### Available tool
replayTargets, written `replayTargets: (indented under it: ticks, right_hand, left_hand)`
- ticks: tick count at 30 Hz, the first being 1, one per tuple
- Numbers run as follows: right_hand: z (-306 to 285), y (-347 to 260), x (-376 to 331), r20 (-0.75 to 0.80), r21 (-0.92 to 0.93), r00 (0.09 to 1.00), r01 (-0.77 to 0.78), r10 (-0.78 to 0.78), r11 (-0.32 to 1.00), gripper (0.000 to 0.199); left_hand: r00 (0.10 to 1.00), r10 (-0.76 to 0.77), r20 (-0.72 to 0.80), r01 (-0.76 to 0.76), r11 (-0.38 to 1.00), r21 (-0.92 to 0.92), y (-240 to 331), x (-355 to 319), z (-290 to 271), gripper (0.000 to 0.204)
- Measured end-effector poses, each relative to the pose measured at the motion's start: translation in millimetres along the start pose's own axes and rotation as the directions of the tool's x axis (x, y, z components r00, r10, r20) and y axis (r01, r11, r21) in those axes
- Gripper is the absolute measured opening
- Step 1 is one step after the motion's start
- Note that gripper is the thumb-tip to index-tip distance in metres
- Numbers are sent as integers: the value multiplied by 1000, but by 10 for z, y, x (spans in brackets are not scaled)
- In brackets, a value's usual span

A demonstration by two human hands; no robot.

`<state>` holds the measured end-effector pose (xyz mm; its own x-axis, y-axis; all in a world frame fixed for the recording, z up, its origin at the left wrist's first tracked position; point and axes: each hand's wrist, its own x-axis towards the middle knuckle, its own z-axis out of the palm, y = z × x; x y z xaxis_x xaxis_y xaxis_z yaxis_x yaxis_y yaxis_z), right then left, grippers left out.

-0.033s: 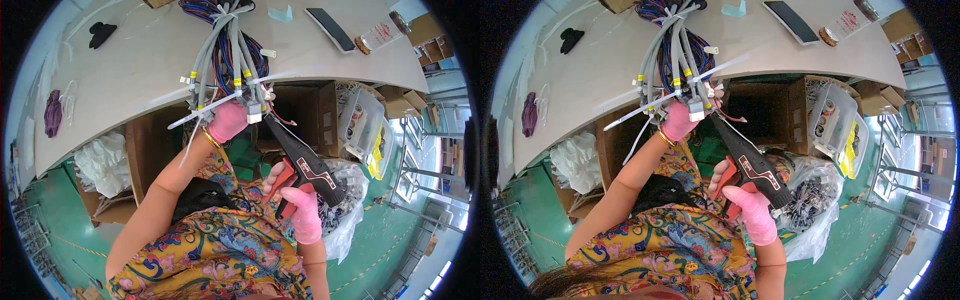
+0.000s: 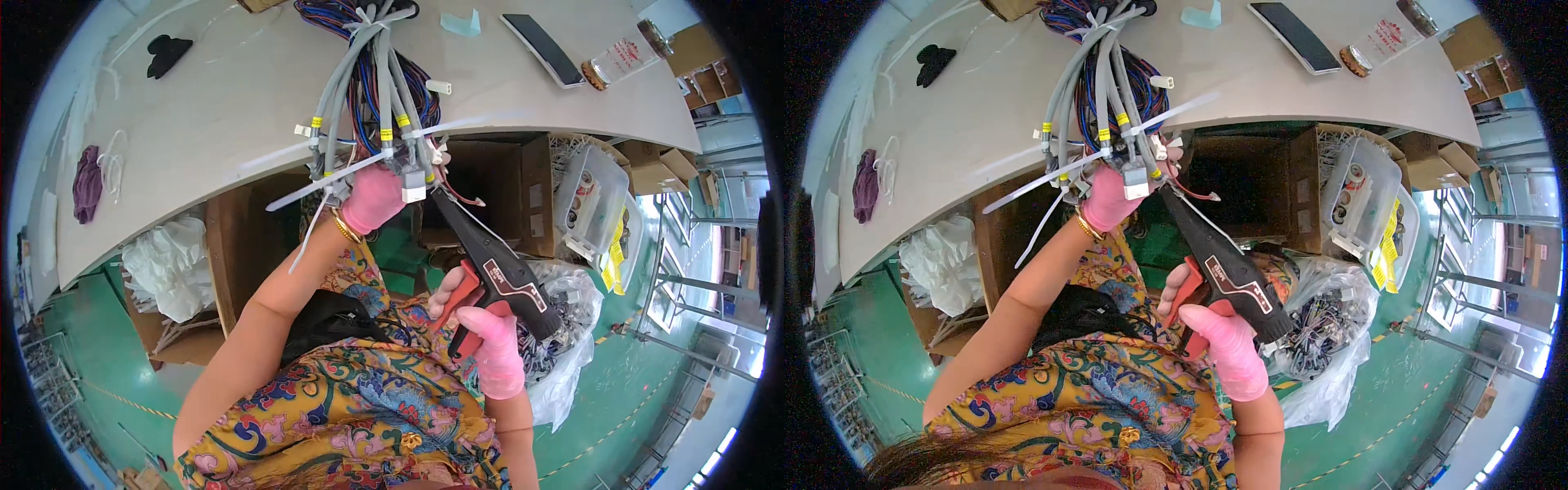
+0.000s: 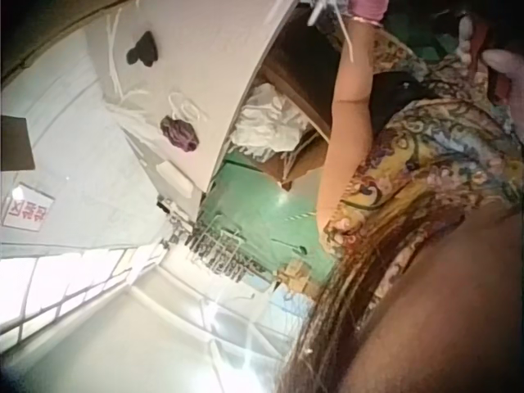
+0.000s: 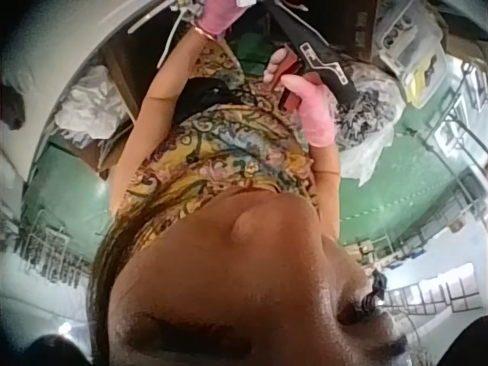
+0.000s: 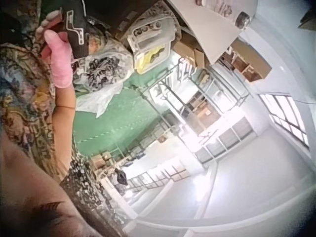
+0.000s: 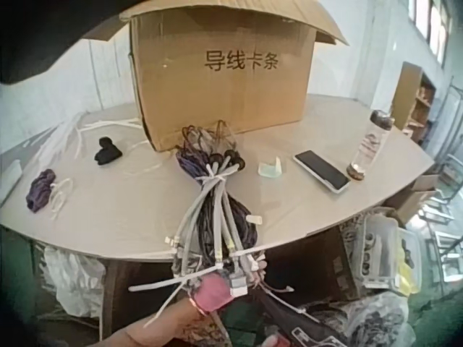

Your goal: The recorder is organizing a bundle of wires, applying cable ties, and using a heat gun to secure components of a wire harness.

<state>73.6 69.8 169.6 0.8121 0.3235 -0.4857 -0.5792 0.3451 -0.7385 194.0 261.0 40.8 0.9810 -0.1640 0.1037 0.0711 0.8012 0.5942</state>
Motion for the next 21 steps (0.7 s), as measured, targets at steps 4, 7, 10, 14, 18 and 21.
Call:
replayTargets:
  ticks: [4,7,10,14,18,21]
  right_hand:
    - [128,109,-48,-55,-41,998,-45,43,998,34]
    - [170,255,-17,18,-4,1000,-13,13,1000,26]
    - [161,395,0,39,4,999,18,-18,1000,22]
    - [198,400,-18,62,11,997,41,-42,999,30]
    - [233,378,30,73,-37,984,167,-164,985,44]
    - [217,387,-6,58,-23,991,123,-121,992,41]
  left_hand:
    - [964,227,140,-254,621,741,108,-119,101,36]
    - [979,170,113,-194,948,253,69,-161,48,30]
    - [967,215,133,-253,851,461,19,-197,22,26]
    - [944,312,104,-253,488,836,35,-256,21,25]
    - [927,352,130,-313,533,786,45,-239,68,22]
    - [927,336,169,-284,330,900,77,-240,87,23]
